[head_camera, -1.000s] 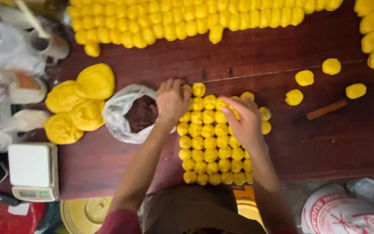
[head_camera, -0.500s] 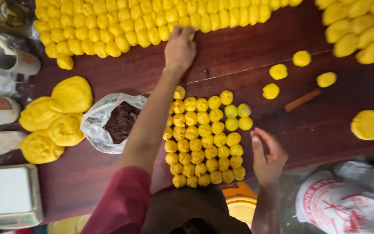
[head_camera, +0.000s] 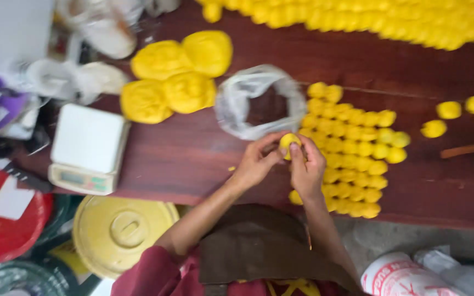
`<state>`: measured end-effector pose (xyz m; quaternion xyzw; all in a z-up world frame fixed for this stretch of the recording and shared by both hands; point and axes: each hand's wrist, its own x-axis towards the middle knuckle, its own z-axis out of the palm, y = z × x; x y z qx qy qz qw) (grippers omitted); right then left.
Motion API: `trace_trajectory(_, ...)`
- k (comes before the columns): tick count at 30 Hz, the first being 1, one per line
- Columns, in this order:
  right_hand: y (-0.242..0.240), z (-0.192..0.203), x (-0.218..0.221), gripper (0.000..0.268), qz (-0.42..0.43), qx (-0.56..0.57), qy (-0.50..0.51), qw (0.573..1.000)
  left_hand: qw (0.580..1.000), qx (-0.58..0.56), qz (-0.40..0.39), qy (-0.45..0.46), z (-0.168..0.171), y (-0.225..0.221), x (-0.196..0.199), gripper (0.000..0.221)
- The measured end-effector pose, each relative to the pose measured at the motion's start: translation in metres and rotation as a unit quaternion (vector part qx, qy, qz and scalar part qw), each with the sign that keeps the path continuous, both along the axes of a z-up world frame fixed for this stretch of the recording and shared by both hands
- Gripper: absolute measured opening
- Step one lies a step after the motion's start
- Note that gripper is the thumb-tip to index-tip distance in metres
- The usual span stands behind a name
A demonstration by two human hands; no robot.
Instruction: Filling small portions of yellow dough with a dark paste and shaping them into balls for baking.
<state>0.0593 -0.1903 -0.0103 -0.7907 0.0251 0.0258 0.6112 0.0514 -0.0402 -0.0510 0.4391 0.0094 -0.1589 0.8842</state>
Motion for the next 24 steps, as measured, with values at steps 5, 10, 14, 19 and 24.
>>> trace_trajectory(5,0.093,0.014,-0.027,0.015,0.071,-0.109,-0.145,0.981,0.948,0.267,0.145,-0.094,0.024,0.083,-0.036,0.020)
trace_trajectory(10,0.129,-0.008,-0.036,0.012,0.002,-0.169,-0.147,0.975,0.952,0.233,0.189,-0.063,0.015,0.095,-0.056,0.014)
trace_trajectory(14,0.125,-0.026,-0.031,0.013,0.009,-0.157,-0.144,0.977,0.983,0.062,0.118,0.123,-0.015,0.103,-0.058,0.022)
trace_trajectory(19,0.064,-0.061,0.017,0.020,0.113,0.072,-0.007,0.991,0.967,-0.073,0.095,0.224,0.016,0.116,-0.050,0.020)
trace_trajectory(24,0.011,-0.034,0.100,0.033,0.100,-0.184,-0.173,0.962,0.967,-0.056,0.191,0.156,0.021,0.095,-0.053,0.018)
